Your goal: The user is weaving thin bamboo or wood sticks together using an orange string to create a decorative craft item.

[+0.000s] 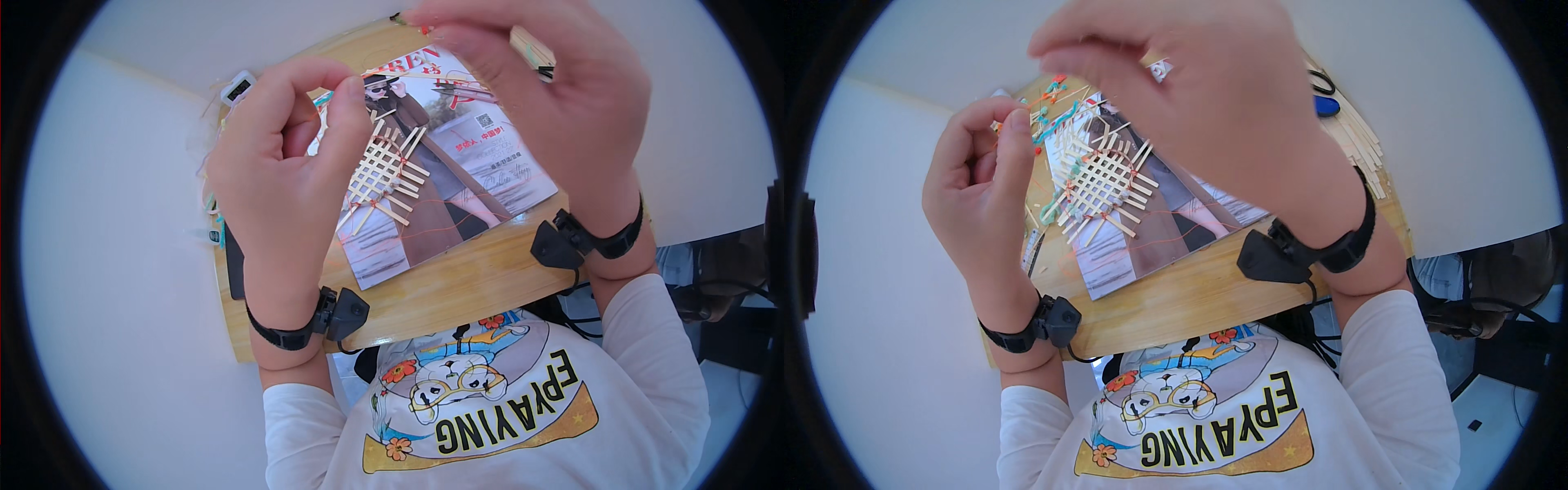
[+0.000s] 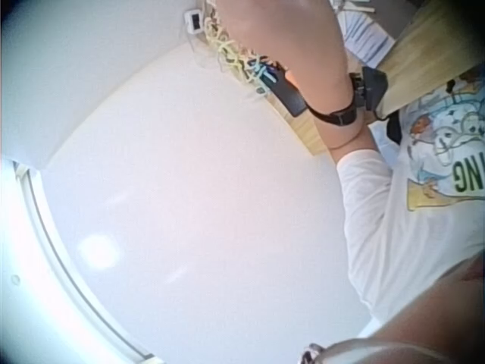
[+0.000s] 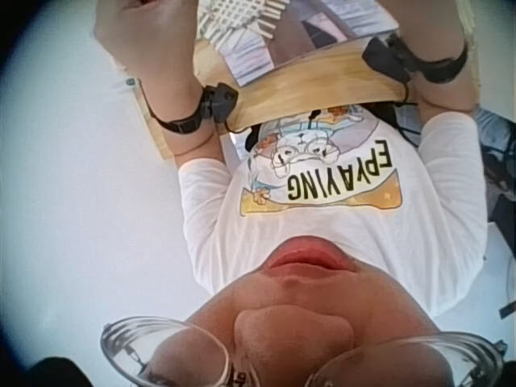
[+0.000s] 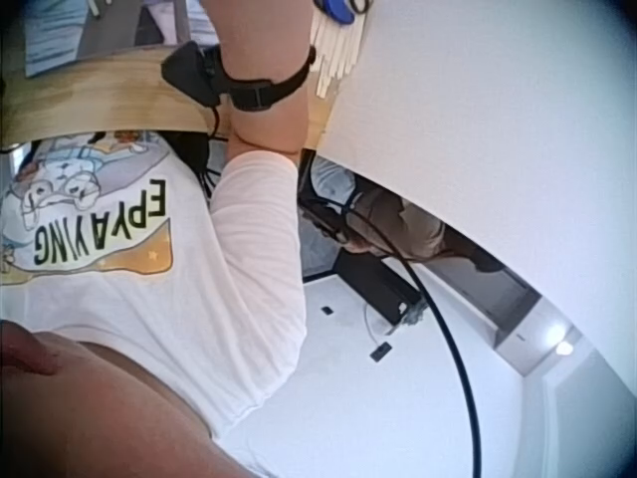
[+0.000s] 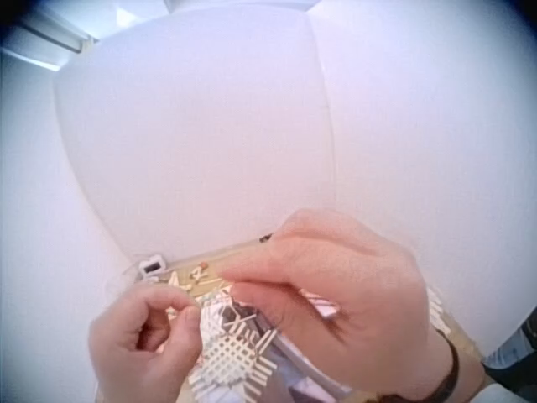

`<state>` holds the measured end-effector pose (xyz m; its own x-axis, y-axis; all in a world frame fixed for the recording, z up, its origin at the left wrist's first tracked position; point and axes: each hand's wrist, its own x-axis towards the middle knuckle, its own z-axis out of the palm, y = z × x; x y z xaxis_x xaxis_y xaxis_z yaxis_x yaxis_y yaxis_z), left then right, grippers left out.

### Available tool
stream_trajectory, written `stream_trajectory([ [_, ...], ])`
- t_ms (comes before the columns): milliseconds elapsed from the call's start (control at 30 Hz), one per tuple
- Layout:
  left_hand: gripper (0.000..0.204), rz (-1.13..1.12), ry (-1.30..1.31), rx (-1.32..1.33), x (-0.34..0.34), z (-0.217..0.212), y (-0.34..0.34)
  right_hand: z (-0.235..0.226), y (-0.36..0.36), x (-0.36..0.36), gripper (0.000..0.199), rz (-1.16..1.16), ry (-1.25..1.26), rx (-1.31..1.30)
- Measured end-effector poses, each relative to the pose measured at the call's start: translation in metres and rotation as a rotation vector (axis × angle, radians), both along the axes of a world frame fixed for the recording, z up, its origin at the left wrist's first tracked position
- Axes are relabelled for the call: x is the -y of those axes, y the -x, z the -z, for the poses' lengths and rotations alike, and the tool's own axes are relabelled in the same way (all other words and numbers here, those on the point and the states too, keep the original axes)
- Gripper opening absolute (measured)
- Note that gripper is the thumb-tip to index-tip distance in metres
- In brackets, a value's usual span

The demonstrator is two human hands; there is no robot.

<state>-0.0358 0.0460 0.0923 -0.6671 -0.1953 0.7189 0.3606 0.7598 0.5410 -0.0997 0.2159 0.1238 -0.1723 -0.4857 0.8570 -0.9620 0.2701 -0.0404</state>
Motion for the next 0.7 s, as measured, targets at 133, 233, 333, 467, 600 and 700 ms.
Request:
stream_trajectory([
  [133,0.005,0.013,0.032,0.009,-0.002,0.001,-0.001,0.008,0.002,0.002,0.012,-0.103,0.012,0.208],
  [233,0.004,0.033,0.023,-0.012,-0.002,0.004,-0.002,0.02,0.005,0.005,0.014,-0.204,0.02,0.417],
  [333,0.004,0.037,0.004,-0.011,-0.004,0.003,-0.004,0.029,0.008,0.008,0.016,-0.302,0.026,0.626],
  [467,0.007,0.072,-0.019,-0.014,-0.001,0.006,-0.002,0.033,0.012,0.011,0.018,-0.503,0.101,0.983],
  [600,0.013,0.172,0.032,-0.178,0.002,0.013,0.001,0.042,0.016,0.018,0.022,-1.055,0.242,1.473],
  [700,0.022,0.218,0.153,-0.331,0.002,0.013,0.004,0.048,0.014,0.023,0.024,-1.222,0.333,1.581],
])
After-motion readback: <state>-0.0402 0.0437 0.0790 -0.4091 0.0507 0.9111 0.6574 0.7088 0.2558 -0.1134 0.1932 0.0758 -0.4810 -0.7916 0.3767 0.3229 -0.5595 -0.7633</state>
